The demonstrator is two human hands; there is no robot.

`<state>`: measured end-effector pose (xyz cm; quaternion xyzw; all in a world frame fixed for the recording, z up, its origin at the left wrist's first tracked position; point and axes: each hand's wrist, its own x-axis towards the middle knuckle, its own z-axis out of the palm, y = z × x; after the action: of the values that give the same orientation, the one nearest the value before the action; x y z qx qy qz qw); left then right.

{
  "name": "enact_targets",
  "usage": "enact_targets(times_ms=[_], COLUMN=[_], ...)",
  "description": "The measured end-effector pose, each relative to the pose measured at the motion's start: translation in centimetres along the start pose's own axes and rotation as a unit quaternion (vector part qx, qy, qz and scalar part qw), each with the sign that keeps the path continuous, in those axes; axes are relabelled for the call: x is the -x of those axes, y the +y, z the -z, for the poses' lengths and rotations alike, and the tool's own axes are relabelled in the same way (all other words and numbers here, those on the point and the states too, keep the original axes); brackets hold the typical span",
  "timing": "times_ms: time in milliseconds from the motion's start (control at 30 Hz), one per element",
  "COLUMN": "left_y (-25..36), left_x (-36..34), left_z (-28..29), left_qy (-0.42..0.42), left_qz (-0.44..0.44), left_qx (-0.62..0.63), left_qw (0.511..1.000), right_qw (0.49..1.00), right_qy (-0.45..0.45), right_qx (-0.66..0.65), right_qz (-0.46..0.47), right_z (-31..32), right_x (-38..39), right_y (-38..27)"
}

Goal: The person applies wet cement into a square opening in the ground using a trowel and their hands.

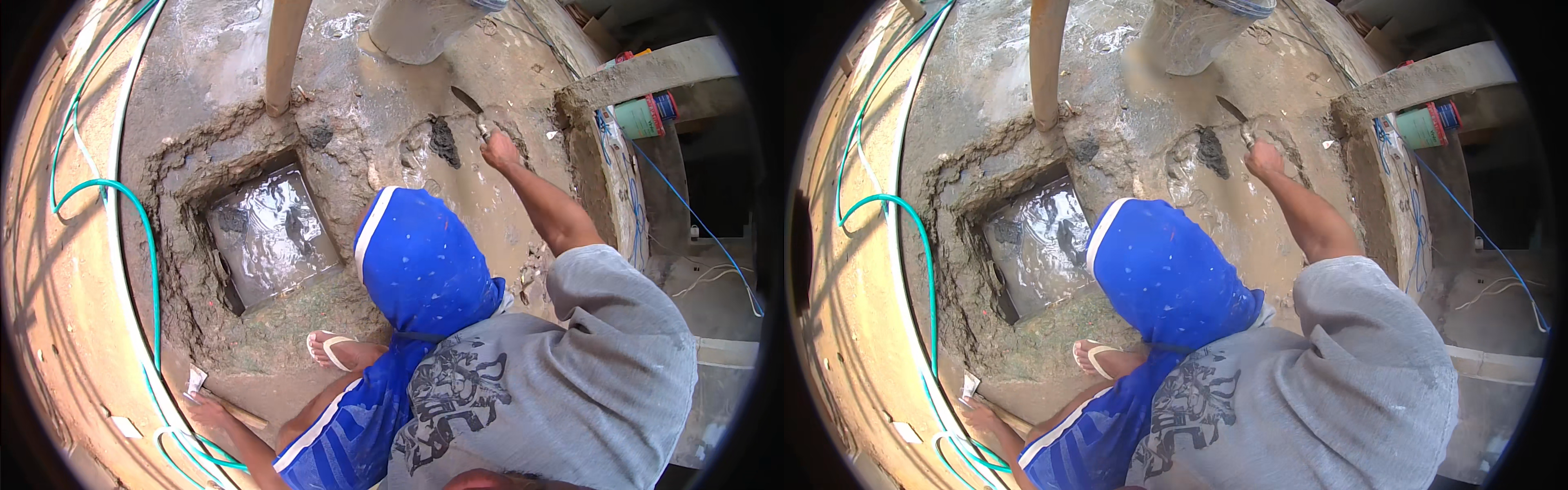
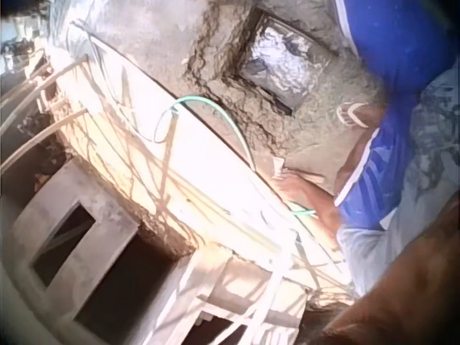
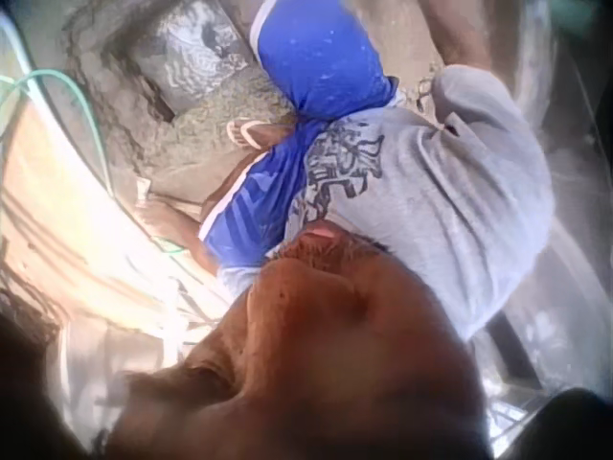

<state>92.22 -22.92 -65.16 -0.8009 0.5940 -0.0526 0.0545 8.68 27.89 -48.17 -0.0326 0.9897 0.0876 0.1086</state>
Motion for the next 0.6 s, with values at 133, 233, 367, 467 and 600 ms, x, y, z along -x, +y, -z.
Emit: enact_targets(times_ms=[133,233,367,467,600], left_y=[5.2,5.7,5.5,7.6,5.8], left_x=[2.9,2.4,2.1,3.2,3.1], left_z=[-2.0,-0.1,1.1,-0.6,-1.4], left_qy=[-0.037,-0.042,-0.044,-0.057,-0.034], left_qz=[0.078,0.017,0.033,0.036,0.053], left_qx=[0.008,-0.025,0.017,0.045,0.045], left_qw=[0.996,0.999,0.998,0.997,0.997], right_qw=[0.973,0.891,0.779,0.806,0.86], right_qy=[-0.077,-0.213,-0.185,-0.168,-0.201], right_qx=[0.015,0.084,0.241,0.225,0.12], right_qz=[0.216,0.391,0.549,0.521,0.454], right_z=[6.8,9.4,2.6,-7.8,-18.6], right_x=[1.5,5.9,9.3,7.7,9.9], right_y=[-3.3,-15.5,-31.3,-38.8,-46.5])
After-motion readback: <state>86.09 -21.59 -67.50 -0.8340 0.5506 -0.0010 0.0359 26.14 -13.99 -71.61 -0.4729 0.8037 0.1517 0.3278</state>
